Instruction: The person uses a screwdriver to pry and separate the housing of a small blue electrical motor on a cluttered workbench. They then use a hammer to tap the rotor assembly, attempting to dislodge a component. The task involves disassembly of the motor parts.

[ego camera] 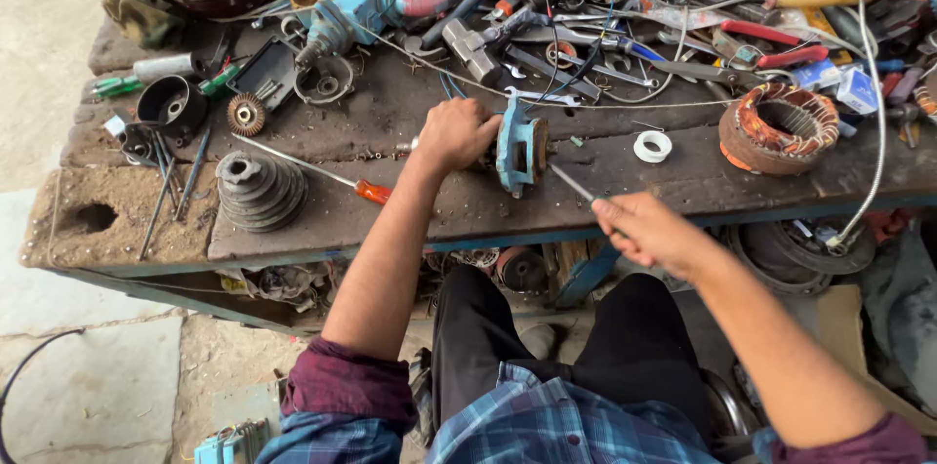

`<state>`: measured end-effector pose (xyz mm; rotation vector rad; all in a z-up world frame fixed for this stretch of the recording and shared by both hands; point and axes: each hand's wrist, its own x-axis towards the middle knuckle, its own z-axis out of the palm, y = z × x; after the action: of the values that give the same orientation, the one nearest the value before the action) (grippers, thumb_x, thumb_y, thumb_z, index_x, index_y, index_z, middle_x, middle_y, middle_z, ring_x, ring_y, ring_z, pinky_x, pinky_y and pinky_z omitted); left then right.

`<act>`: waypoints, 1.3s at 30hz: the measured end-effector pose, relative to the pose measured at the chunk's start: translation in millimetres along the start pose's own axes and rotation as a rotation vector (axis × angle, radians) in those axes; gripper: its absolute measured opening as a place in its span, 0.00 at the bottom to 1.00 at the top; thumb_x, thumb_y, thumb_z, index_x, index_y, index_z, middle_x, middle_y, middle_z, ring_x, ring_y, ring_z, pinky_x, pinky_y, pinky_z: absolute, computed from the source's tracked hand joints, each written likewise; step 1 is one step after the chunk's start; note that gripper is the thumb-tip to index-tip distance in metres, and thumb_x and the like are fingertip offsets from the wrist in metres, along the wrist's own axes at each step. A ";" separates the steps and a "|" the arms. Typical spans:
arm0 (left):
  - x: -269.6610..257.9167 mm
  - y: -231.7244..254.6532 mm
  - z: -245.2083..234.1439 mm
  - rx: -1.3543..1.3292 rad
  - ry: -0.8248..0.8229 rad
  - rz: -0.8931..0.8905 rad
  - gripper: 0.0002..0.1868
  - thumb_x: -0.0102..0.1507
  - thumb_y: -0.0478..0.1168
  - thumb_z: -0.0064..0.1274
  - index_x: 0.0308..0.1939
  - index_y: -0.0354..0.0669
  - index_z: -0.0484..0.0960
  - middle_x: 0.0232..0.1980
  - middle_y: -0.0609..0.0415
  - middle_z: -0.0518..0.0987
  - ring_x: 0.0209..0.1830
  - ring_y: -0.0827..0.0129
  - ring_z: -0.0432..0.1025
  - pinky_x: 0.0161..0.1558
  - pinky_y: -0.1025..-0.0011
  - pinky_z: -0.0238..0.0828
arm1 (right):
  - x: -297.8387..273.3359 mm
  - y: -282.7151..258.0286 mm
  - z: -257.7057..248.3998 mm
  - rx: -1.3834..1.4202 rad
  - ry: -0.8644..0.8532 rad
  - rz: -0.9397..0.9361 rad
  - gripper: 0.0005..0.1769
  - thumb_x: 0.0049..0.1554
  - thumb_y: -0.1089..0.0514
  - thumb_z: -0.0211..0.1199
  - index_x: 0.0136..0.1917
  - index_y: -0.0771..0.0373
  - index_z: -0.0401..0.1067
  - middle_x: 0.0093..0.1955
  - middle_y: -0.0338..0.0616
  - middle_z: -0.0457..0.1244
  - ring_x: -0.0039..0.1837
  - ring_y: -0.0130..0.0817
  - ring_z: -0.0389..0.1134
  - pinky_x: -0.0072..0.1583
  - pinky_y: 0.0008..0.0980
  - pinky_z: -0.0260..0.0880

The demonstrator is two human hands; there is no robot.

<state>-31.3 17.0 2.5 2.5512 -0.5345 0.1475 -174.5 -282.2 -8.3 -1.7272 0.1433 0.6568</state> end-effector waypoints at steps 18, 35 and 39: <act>19.2 -7.0 14.9 0.142 -0.087 -0.028 0.34 0.69 0.63 0.42 0.31 0.36 0.85 0.37 0.34 0.82 0.44 0.38 0.77 0.49 0.48 0.73 | 12.2 -18.6 -21.4 -0.391 0.142 -0.199 0.30 0.61 0.38 0.58 0.31 0.65 0.70 0.21 0.32 0.54 0.25 0.20 0.50 0.29 0.27 0.49; -6.8 8.8 10.7 0.069 0.100 -0.062 0.27 0.66 0.58 0.48 0.27 0.38 0.86 0.31 0.34 0.81 0.36 0.38 0.77 0.43 0.47 0.73 | 16.3 30.3 94.3 0.105 0.484 -0.313 0.27 0.65 0.41 0.55 0.35 0.64 0.63 0.23 0.37 0.54 0.24 0.26 0.53 0.28 0.30 0.51; -8.8 7.2 4.0 0.053 0.217 0.025 0.26 0.64 0.55 0.49 0.23 0.38 0.85 0.29 0.34 0.80 0.33 0.39 0.77 0.40 0.47 0.73 | 8.2 19.0 93.8 0.259 0.430 -0.163 0.24 0.65 0.43 0.54 0.34 0.61 0.62 0.23 0.35 0.53 0.22 0.23 0.51 0.24 0.26 0.48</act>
<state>-42.3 12.3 0.6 2.5389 -0.4836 0.4473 -208.5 -198.1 -39.8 -1.5861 0.3665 0.1317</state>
